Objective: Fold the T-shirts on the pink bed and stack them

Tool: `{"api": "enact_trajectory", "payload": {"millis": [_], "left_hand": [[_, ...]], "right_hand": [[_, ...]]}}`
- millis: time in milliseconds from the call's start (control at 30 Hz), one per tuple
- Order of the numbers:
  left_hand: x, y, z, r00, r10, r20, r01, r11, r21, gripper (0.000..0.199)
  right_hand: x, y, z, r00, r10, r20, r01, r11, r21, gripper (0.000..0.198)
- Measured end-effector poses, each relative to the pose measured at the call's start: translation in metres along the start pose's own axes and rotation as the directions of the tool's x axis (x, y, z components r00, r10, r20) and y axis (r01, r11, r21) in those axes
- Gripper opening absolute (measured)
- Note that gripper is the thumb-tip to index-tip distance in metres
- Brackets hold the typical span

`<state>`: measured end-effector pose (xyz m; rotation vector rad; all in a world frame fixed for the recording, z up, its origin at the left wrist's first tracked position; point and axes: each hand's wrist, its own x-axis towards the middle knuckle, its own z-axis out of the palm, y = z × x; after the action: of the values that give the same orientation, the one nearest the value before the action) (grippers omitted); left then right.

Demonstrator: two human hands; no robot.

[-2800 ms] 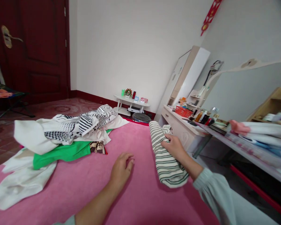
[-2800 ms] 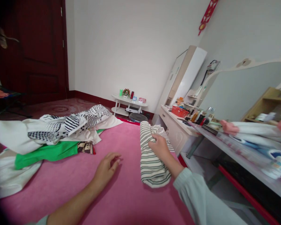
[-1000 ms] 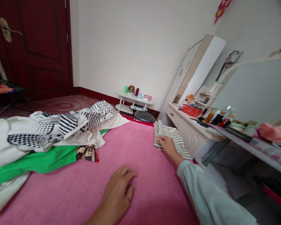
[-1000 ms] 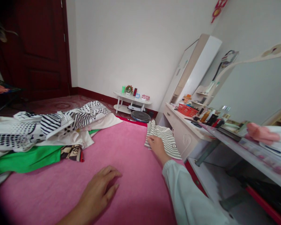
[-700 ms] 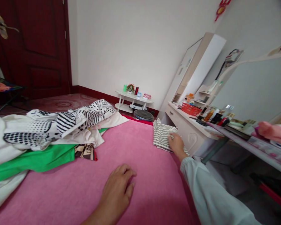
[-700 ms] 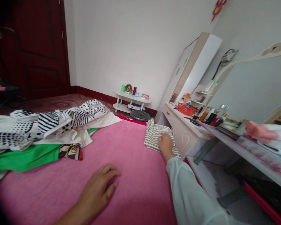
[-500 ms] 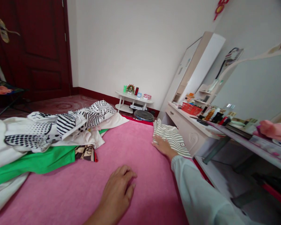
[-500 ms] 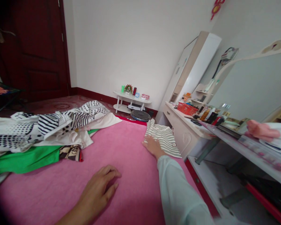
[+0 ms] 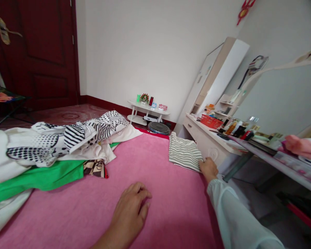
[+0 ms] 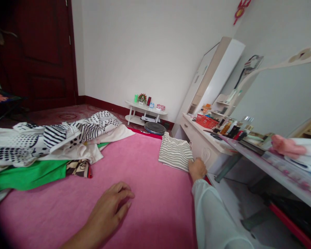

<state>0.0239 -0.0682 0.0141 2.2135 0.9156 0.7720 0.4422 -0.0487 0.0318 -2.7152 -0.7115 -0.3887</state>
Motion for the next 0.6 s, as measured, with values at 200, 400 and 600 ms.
{"api": "enact_trajectory", "payload": {"millis": [200,400,600], "left_hand": [[0.0,0.001,-0.001,1.0,0.0,0.002,0.0,1.0,-0.01,0.022],[0.001,0.0,-0.002,1.0,0.002,0.018,-0.002,1.0,0.003,0.022],[0.001,-0.001,0.0,1.0,0.008,0.007,-0.008,1.0,0.005,0.021]], "right_hand": [[0.013,0.006,0.004,0.993,-0.054,0.104,0.065,0.993,-0.099,0.038],[0.015,0.008,0.002,0.983,-0.015,0.185,0.031,0.996,-0.083,0.052],[0.016,0.002,-0.012,0.989,-0.02,0.149,0.034,0.995,-0.091,0.045]]}}
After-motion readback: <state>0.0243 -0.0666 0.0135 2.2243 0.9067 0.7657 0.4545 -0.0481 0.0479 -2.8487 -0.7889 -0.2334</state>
